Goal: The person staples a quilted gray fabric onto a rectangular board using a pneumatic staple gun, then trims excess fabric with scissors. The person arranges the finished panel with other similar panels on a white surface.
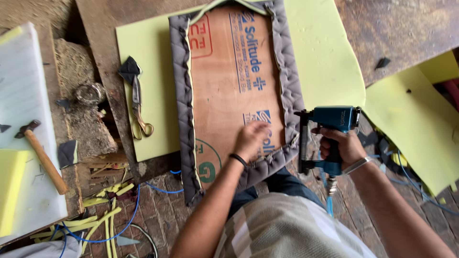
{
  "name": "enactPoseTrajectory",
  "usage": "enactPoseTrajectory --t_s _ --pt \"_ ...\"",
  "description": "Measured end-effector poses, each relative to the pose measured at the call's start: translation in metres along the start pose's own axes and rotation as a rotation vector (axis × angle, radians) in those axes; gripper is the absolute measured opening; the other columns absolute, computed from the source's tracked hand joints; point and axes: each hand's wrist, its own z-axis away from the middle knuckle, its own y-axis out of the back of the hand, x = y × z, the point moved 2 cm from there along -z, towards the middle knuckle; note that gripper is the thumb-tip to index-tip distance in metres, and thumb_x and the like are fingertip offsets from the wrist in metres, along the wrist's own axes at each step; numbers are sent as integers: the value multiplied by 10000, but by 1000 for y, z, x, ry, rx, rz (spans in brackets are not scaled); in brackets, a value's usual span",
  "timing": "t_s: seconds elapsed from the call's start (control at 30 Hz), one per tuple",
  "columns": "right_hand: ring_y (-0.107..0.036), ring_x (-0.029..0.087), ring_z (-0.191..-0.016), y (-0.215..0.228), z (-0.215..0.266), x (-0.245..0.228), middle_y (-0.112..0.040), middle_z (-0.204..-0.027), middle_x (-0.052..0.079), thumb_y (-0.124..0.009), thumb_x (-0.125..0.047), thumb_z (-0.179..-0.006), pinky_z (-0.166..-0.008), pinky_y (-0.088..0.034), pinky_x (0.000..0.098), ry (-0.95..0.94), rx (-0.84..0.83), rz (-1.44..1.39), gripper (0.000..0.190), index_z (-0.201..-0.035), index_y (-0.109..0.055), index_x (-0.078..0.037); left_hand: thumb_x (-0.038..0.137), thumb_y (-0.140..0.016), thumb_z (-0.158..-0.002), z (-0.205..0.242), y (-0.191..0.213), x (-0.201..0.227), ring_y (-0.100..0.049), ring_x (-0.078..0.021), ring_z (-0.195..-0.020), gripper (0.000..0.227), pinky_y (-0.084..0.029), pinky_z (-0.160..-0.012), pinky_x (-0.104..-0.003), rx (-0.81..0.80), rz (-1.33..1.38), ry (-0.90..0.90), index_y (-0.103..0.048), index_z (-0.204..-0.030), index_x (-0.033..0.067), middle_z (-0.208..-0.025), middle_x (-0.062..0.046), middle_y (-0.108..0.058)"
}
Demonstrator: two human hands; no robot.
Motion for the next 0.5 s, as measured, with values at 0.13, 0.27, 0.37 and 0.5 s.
enactPoseTrajectory --t_s 0.13,0.27,0.37,0.5 --pt "-477 168 -520 -37 -24 -15 -454 -598 -3 -669 -301 -874 -529 -433 336 -6 -168 -213 410 -1135 -675 15 204 -759 -790 33 -63 56 -722 -362 -1009 761 -588 -831 -405 22 -526 -345 -470 -1451 -40 -1213 -253 -681" --pt "-484 168 -534 -51 -40 -19 -459 -601 2 -697 -337 -866 -547 -440 349 63 -379 -320 481 -1155 -659 46 172 -758 -711 36 -71 99 -685 -445 -967 1031 -587 -752 -470 102 -790 -372 -213 -1552 -69 -1414 -314 -525" --pt "-483 134 -535 -51 -60 -10 -474 -609 -19 -714 -337 -896 -533 -437 326 2 -529 -538 433 -1160 -644 0 142 -715 -801 38 -72 122 -713 -408 -894 850 -597 -714 -459 159 -887 -382 -326 -1534 -43 -1372 -261 -604" --pt "-486 89 -513 -37 -98 12 -486 -612 -52 -713 -350 -930 -500 -435 260 -47 -693 -741 413 -1164 -642 -18 348 -706 -999 57 -64 144 -752 -315 -824 341 -584 -697 -435 129 -1025 -242 -672 -1269 142 -930 -135 -779"
